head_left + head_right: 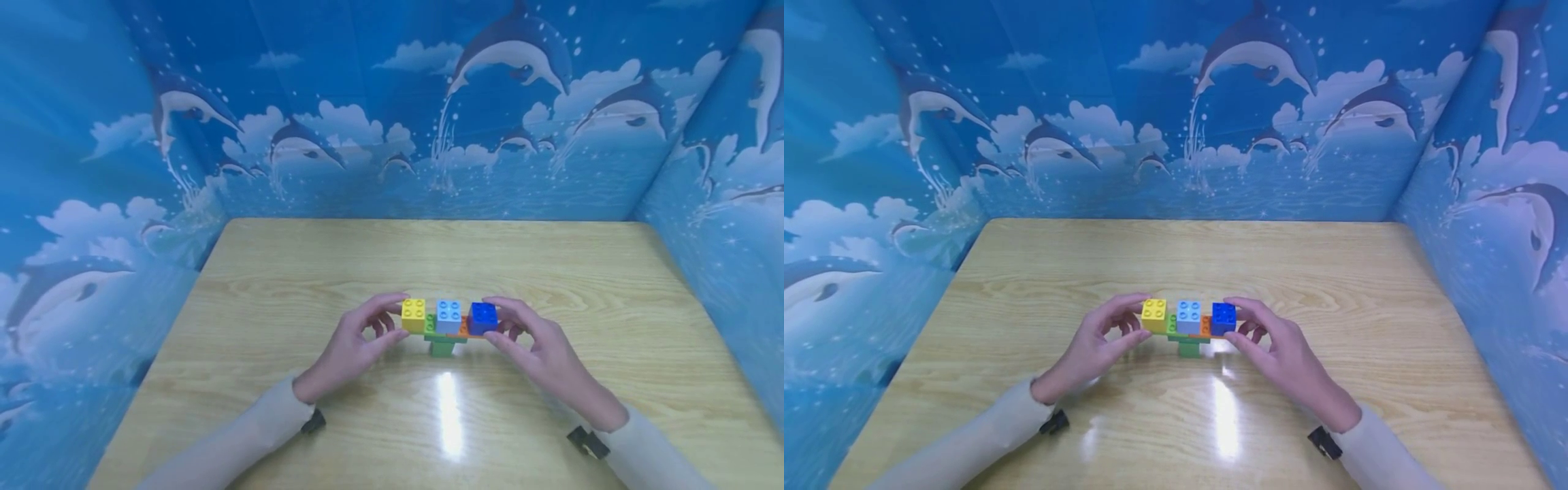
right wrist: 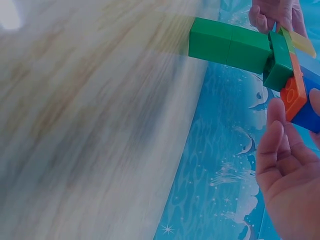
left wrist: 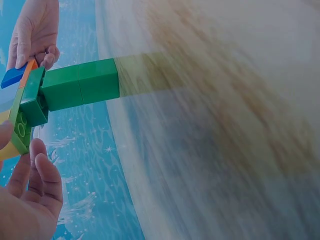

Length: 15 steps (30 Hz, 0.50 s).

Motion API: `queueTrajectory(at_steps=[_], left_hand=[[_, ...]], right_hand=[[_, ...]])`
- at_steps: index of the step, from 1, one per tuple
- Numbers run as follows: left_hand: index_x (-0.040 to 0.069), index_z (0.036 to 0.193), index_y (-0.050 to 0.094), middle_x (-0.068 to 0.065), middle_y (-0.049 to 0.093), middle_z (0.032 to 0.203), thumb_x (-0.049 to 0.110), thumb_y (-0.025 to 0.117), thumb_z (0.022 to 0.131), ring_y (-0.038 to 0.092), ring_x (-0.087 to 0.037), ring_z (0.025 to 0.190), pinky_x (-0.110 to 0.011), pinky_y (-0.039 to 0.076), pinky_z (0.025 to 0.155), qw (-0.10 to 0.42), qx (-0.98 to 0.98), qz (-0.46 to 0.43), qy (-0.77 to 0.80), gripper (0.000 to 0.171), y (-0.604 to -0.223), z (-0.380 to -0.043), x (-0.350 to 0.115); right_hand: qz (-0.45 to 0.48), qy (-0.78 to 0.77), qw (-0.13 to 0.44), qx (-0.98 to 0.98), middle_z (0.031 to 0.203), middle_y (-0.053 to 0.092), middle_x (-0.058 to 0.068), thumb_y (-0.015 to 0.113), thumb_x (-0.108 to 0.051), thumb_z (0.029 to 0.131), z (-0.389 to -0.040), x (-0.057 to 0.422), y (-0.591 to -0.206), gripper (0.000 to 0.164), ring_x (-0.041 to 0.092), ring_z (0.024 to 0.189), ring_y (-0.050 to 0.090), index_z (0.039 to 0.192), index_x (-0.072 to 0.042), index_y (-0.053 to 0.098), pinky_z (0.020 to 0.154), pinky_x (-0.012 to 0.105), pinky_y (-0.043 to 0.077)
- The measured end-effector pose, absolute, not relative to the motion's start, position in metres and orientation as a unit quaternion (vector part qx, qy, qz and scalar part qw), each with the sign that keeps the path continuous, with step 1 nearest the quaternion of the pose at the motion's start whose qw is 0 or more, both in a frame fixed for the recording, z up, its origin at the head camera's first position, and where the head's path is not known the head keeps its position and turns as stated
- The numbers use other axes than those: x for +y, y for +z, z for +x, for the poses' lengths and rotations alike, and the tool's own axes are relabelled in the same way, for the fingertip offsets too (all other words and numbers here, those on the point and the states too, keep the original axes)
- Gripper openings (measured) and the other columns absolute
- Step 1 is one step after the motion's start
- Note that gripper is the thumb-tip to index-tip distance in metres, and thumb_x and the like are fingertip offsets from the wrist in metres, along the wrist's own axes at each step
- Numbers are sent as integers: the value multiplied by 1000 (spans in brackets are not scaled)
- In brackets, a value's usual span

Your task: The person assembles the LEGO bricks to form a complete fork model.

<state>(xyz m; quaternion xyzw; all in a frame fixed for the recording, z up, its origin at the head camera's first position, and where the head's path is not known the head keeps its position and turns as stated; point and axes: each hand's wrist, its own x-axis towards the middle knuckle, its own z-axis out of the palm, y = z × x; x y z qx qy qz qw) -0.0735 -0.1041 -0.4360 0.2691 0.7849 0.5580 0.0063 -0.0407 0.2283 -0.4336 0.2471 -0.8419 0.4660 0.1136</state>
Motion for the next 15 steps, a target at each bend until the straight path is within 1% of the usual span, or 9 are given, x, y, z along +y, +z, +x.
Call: queueTrajectory(at_steps=[5,10,13,15], left_hand=[[15,147,65,5,74,124,1,85,94,68,-16,91,-31,60,73,-7,783,286,553,59,-441,-75,-105],[16,148,64,7,74,124,1,85,93,68,-16,90,-34,61,72,-7,784,285,552,60,-443,-76,-106],[16,148,64,6,74,125,-1,85,93,69,-17,91,-32,61,71,-10,783,289,551,62,-444,-76,-106],[14,149,63,3,74,126,-2,85,93,70,-17,92,-33,62,71,-17,781,297,548,62,-445,-76,-106]], right_hand=[[267,462,129,-836,107,78,3,81,11,90,-41,228,-436,61,12,82,68,145,-8,64,68,25,59],[270,461,127,-836,109,78,2,81,12,90,-41,229,-436,62,11,82,68,146,-9,63,68,25,59],[271,457,126,-838,109,78,3,81,12,90,-42,229,-437,63,11,82,68,146,-8,62,68,25,60],[273,448,124,-842,110,78,3,81,11,90,-42,230,-438,64,12,84,69,148,-8,61,69,26,60]])
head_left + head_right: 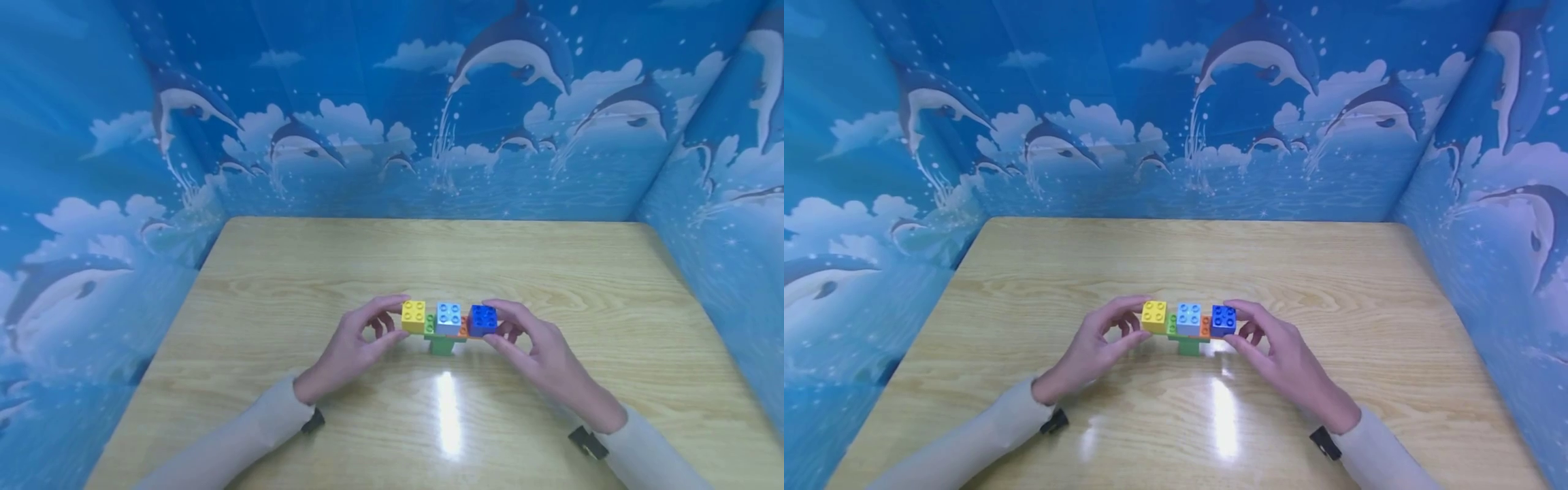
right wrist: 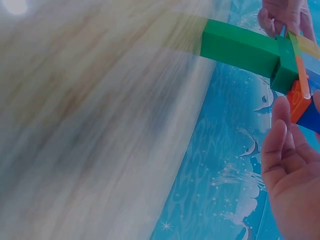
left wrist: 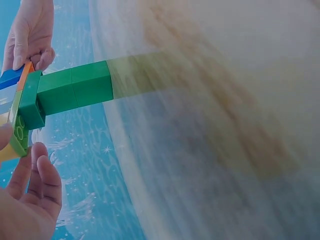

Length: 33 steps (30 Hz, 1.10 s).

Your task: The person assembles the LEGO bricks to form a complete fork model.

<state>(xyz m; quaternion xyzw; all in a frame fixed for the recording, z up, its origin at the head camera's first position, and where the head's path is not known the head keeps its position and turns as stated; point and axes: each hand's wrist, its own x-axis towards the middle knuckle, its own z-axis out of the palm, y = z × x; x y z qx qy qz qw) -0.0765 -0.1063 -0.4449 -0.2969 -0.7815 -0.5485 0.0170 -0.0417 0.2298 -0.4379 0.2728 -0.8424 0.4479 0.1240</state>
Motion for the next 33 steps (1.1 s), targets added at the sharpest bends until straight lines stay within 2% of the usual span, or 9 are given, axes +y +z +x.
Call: queueTrajectory(at_steps=[3,7,9,12,14,16,25,30,33], left_hand=[[10,152,60,-2,74,129,-6,87,89,71,-18,97,-36,63,71,32,-781,-315,-537,70,-446,-78,-107],[9,159,52,-9,70,138,-11,89,84,72,-25,102,-43,64,71,46,-776,-344,-527,86,-448,-79,-109],[9,161,49,-11,66,144,-13,89,82,72,-29,106,-45,64,72,53,-772,-360,-521,91,-449,-80,-110],[8,158,51,-13,63,149,-13,89,82,69,-31,113,-43,65,75,80,-770,-393,-497,87,-451,-82,-109],[6,154,53,-14,63,148,-13,88,82,67,-32,119,-42,65,76,104,-766,-415,-479,82,-451,-83,-108],[4,152,55,-14,63,146,-14,86,83,66,-31,123,-41,65,77,123,-762,-432,-466,78,-452,-85,-107],[3,148,57,-14,67,141,-21,81,82,68,-27,121,-31,63,83,142,-761,-434,-462,75,-451,-89,-103],[0,149,57,-14,68,141,-18,83,83,70,-23,111,-29,62,86,136,-762,-436,-459,73,-449,-94,-103],[0,149,58,-14,69,138,-15,85,83,70,-22,108,-29,63,85,135,-763,-438,-456,72,-447,-98,-104]], right_hand=[[279,427,119,-852,118,77,4,83,8,89,-42,232,-437,75,15,92,70,156,-11,54,70,28,60],[298,407,120,-855,142,68,8,89,1,86,-44,236,-436,92,20,116,67,164,-11,44,80,29,61],[314,410,130,-847,149,62,10,90,-10,88,-46,238,-437,87,19,127,62,163,-8,44,87,26,59],[348,411,168,-826,146,61,17,84,-32,97,-50,238,-440,74,18,131,58,154,1,52,89,22,57],[368,410,193,-812,143,61,20,76,-41,103,-52,237,-442,69,18,131,58,148,6,55,87,20,57],[383,408,212,-801,141,61,24,72,-43,105,-54,236,-444,66,20,128,60,144,9,57,85,20,58],[385,408,203,-803,139,62,21,75,-20,98,-57,232,-444,54,20,111,65,143,5,59,80,18,58],[381,406,217,-802,142,63,22,68,-36,109,-60,231,-444,54,17,105,66,145,4,60,78,16,58],[373,410,213,-805,148,60,23,65,-42,110,-63,232,-444,60,16,101,67,147,4,60,77,17,58]])
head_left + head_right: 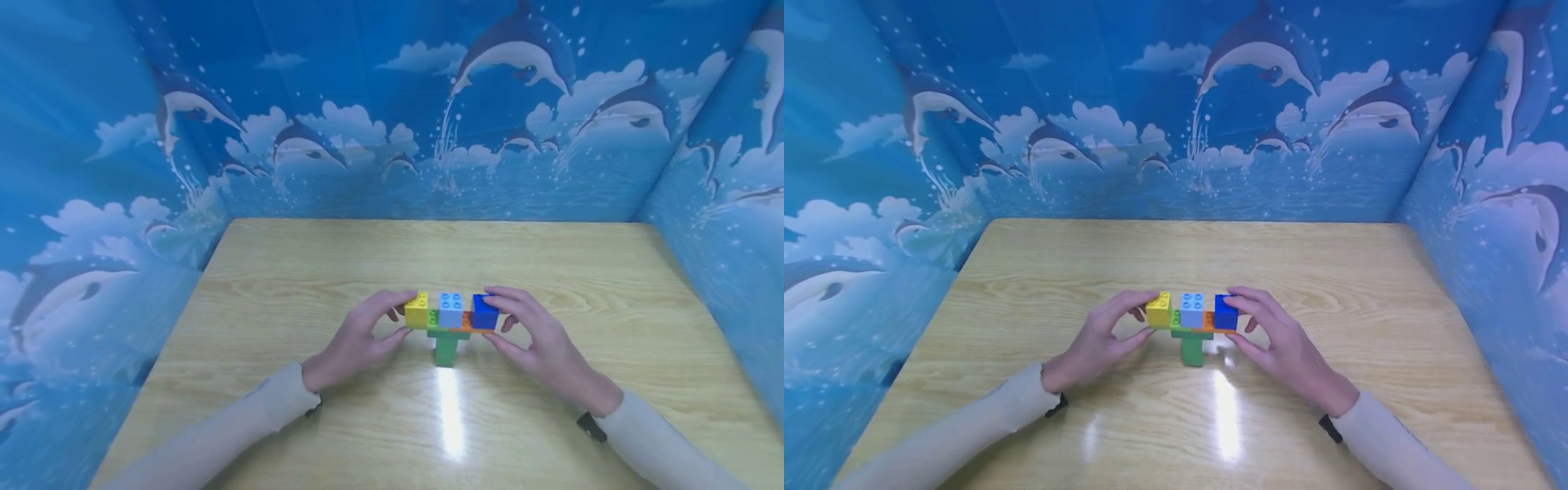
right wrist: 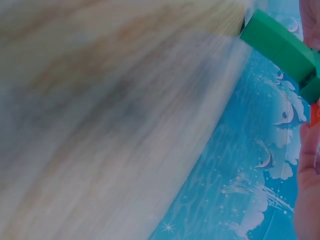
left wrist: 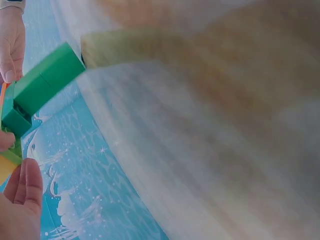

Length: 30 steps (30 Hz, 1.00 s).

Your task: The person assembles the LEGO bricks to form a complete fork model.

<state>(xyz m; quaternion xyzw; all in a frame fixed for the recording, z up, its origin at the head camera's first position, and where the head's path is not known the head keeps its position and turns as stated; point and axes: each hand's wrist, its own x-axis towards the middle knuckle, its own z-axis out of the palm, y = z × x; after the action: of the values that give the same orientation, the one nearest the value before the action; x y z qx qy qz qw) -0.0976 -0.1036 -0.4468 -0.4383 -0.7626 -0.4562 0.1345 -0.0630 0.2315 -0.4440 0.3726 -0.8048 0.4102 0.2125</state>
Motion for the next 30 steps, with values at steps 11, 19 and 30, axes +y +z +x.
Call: queueTrajectory(at_steps=[11,19,30], left_hand=[[1,151,58,-13,60,152,-9,89,83,56,-30,136,-33,62,86,122,-779,-418,-451,75,-438,-116,-102],[2,147,61,-11,66,143,-6,90,84,64,-37,121,-36,62,87,72,-792,-393,-461,69,-439,-126,-105],[8,145,66,-1,69,133,1,88,90,66,-29,116,-42,61,91,-95,-817,-293,-488,59,-451,-138,-105]], right_hand=[[321,445,165,-820,148,62,19,91,19,75,-76,234,-437,85,21,98,76,152,1,57,72,20,61],[291,470,111,-826,145,65,14,88,13,84,-85,236,-438,76,18,95,76,152,-5,59,77,23,63],[191,464,-39,-864,137,70,15,89,-9,93,-96,236,-443,60,27,106,74,147,-3,63,84,33,65]])
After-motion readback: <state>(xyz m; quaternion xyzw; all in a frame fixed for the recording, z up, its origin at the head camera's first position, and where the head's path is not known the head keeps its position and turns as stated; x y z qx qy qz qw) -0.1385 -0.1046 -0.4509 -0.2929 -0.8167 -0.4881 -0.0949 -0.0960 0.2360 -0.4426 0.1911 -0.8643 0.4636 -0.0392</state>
